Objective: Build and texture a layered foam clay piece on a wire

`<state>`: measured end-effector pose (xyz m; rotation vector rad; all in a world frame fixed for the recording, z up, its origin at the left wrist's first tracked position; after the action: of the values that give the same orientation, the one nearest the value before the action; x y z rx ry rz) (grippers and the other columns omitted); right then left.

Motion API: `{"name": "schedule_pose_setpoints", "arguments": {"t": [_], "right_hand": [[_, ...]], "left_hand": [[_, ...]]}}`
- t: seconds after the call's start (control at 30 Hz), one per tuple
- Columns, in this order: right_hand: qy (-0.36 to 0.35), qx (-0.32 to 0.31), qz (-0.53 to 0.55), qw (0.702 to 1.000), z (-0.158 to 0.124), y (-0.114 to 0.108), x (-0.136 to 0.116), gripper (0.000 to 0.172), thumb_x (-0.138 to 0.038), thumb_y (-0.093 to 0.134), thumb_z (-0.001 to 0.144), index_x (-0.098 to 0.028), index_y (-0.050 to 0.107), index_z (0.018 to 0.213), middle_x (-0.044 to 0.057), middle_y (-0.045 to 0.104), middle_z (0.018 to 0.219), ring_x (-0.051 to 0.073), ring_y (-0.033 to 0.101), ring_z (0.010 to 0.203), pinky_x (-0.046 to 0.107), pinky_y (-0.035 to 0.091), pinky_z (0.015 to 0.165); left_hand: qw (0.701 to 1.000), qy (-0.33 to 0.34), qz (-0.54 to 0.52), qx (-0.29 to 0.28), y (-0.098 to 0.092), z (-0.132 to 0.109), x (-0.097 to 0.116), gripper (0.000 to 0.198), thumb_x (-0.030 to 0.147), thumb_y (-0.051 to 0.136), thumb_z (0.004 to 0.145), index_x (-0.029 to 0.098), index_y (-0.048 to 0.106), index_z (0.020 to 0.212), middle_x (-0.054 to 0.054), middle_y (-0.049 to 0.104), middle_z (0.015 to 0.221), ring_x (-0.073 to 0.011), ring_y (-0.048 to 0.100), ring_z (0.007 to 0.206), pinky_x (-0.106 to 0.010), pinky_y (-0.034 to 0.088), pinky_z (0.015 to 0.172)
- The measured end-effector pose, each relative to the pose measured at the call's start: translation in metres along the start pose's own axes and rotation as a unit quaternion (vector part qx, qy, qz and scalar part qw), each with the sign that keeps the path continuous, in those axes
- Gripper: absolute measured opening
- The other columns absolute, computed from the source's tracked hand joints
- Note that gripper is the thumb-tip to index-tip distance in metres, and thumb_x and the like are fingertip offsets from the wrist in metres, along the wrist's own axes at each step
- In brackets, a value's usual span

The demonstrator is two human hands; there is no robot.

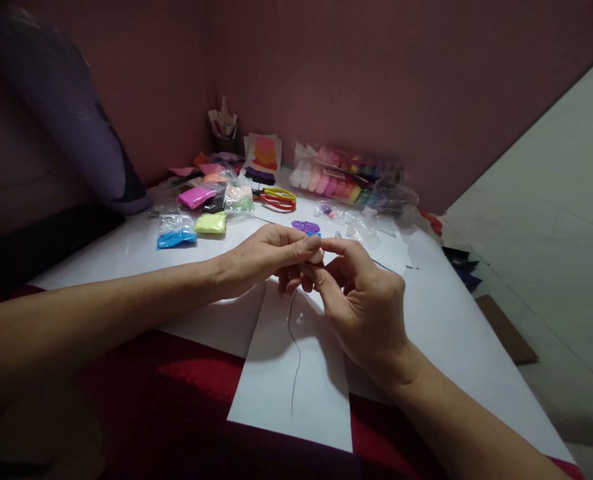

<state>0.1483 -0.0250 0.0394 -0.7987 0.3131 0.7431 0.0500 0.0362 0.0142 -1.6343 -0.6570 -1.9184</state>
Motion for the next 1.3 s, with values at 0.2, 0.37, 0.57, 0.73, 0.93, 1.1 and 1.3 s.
{"name": "schedule_pose_setpoints", "arguments": {"t": [0.2,0.37,0.57,0.73,0.93,1.1,1.3], "right_hand": [[-0.003,0.016,-0.015,1.000,-0.0005,-0.0028,0.0003,0.013,-0.026,0.066,0.085,-0.025,0.062,0.097,-0.005,0.065,0.059,0.011,0.056,0.043,0.025,0.044,0.045],[-0.005,0.009,-0.014,1.000,-0.0004,-0.0019,-0.0004,0.016,-0.026,0.066,0.085,-0.025,0.062,0.101,-0.004,0.066,0.060,0.012,0.058,0.045,0.026,0.045,0.045],[-0.002,0.004,-0.010,1.000,-0.0006,-0.0017,0.0002,0.017,-0.026,0.064,0.086,-0.025,0.064,0.103,-0.004,0.066,0.060,0.012,0.057,0.045,0.026,0.045,0.045],[-0.013,0.020,-0.014,1.000,-0.0002,-0.0054,-0.0023,0.012,-0.027,0.066,0.084,-0.024,0.064,0.096,-0.004,0.065,0.060,0.012,0.056,0.044,0.026,0.044,0.046],[-0.027,0.006,-0.002,1.000,0.0004,-0.0020,-0.0041,0.016,-0.026,0.065,0.085,-0.025,0.064,0.102,-0.005,0.066,0.059,0.011,0.059,0.044,0.024,0.045,0.045],[-0.025,0.005,-0.010,1.000,-0.0001,-0.0015,-0.0029,0.019,-0.026,0.065,0.086,-0.024,0.064,0.104,-0.004,0.068,0.060,0.012,0.061,0.047,0.024,0.045,0.044],[-0.021,0.009,-0.003,1.000,-0.0002,-0.0015,-0.0019,0.015,-0.028,0.064,0.087,-0.022,0.064,0.101,-0.005,0.066,0.058,0.010,0.057,0.044,0.024,0.044,0.044]], "left_hand": [[1.000,0.004,0.010,0.002,0.0001,-0.0011,0.0036,0.048,0.061,0.064,0.076,0.014,0.054,0.072,0.001,0.057,0.060,-0.0050,0.049,0.045,-0.019,0.038,0.044],[1.000,0.013,0.008,-0.012,0.0018,-0.0015,0.0057,0.047,0.059,0.061,0.080,0.014,0.053,0.070,0.001,0.057,0.060,-0.0052,0.050,0.045,-0.018,0.038,0.044],[1.000,0.006,0.004,-0.010,0.0007,-0.0005,0.0015,0.050,0.063,0.054,0.082,0.013,0.059,0.080,0.000,0.057,0.058,-0.0064,0.050,0.044,-0.019,0.039,0.042],[1.000,0.016,0.007,-0.002,0.0003,-0.0010,0.0043,0.047,0.058,0.065,0.077,0.013,0.054,0.070,0.001,0.057,0.059,-0.0046,0.049,0.045,-0.017,0.039,0.043],[1.000,0.019,0.010,-0.014,0.0014,-0.0003,0.0043,0.051,0.064,0.058,0.079,0.013,0.053,0.070,0.000,0.056,0.057,-0.0054,0.050,0.043,-0.017,0.038,0.042],[1.000,0.015,0.011,-0.011,0.0005,0.0004,0.0014,0.051,0.063,0.053,0.083,0.012,0.056,0.074,0.000,0.057,0.058,-0.0058,0.051,0.044,-0.018,0.039,0.042],[1.000,0.014,0.011,-0.008,0.0004,-0.0006,0.0026,0.052,0.064,0.055,0.081,0.013,0.060,0.079,0.000,0.058,0.059,-0.0063,0.051,0.045,-0.018,0.040,0.043]]}}
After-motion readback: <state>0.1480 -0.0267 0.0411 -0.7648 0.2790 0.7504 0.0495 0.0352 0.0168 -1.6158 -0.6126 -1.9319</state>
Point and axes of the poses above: each hand's wrist, its own z-axis towards the middle knuckle, its own y-axis out of the palm, x = y × z, the point moved 7 cm from there along z, towards the middle knuckle
